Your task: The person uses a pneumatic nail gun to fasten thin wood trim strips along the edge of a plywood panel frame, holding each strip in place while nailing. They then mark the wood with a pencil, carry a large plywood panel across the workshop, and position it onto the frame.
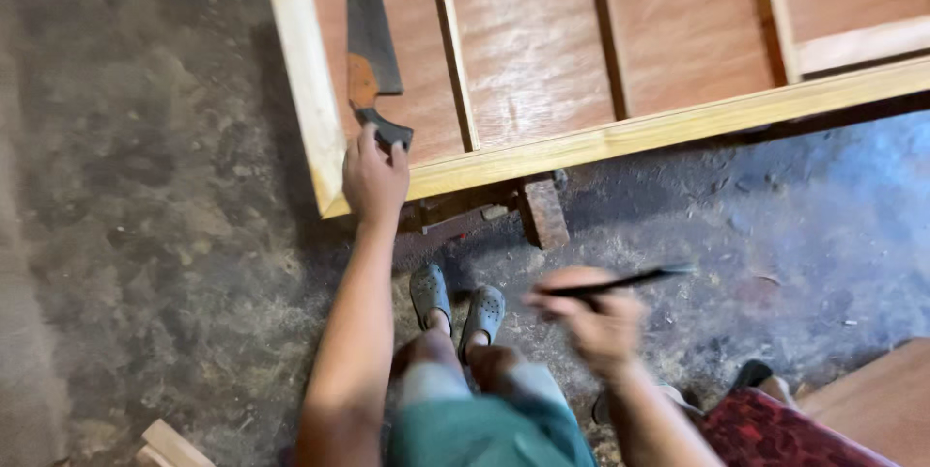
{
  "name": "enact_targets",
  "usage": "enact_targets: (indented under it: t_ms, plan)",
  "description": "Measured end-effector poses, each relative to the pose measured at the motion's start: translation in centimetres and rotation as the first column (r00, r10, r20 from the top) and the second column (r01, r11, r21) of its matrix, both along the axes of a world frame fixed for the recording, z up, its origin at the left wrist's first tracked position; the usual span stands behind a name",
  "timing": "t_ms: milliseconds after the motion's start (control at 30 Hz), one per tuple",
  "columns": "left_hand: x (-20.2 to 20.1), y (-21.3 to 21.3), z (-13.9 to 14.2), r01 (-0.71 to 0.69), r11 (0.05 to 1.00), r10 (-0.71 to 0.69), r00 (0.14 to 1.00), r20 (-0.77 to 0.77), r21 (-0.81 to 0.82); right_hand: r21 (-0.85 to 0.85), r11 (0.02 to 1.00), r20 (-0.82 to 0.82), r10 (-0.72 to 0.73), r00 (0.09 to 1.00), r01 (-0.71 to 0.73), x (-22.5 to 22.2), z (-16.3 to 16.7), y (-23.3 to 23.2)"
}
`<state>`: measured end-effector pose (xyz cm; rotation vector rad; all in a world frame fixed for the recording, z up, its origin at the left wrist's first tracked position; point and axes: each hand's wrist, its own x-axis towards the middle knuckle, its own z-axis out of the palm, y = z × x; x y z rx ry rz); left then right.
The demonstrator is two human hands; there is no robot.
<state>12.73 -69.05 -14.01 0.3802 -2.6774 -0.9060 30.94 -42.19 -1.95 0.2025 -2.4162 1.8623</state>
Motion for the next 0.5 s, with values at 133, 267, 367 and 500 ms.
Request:
enact_targets:
  t_ms: [133, 267, 367, 500]
  plan:
    - [-2.0, 1.5, 5.1, -0.154, 0.988, 0.139, 0.901, 0.411, 0.003, 0.018, 0.977, -0.759, -0.126, 0.639, 0.214, 1.8, 15.7, 4.6]
    - [-4.1, 2.2, 8.0, -0.206, 0.979, 0.167, 0.813, 0.558, 0.007, 0.053, 0.972, -0.958, -0.015, 0.286, 0.23, 2.5, 24.3, 3.6]
    - [-5.9, 1.2, 8.7, -0.338, 0.922, 0.15, 0.76, 0.632, 0.189, 0.111, 0.964, -0.969, 0.051, 0.244, 0.241, 1.2, 26.0, -0.7]
    - [-8.0, -1.3, 8.7, -0.356, 0.859, 0.086, 0.807, 0.584, 0.367, 0.144, 0.96, -0.968, 0.086, 0.234, 0.24, -1.6, 28.4, -7.0]
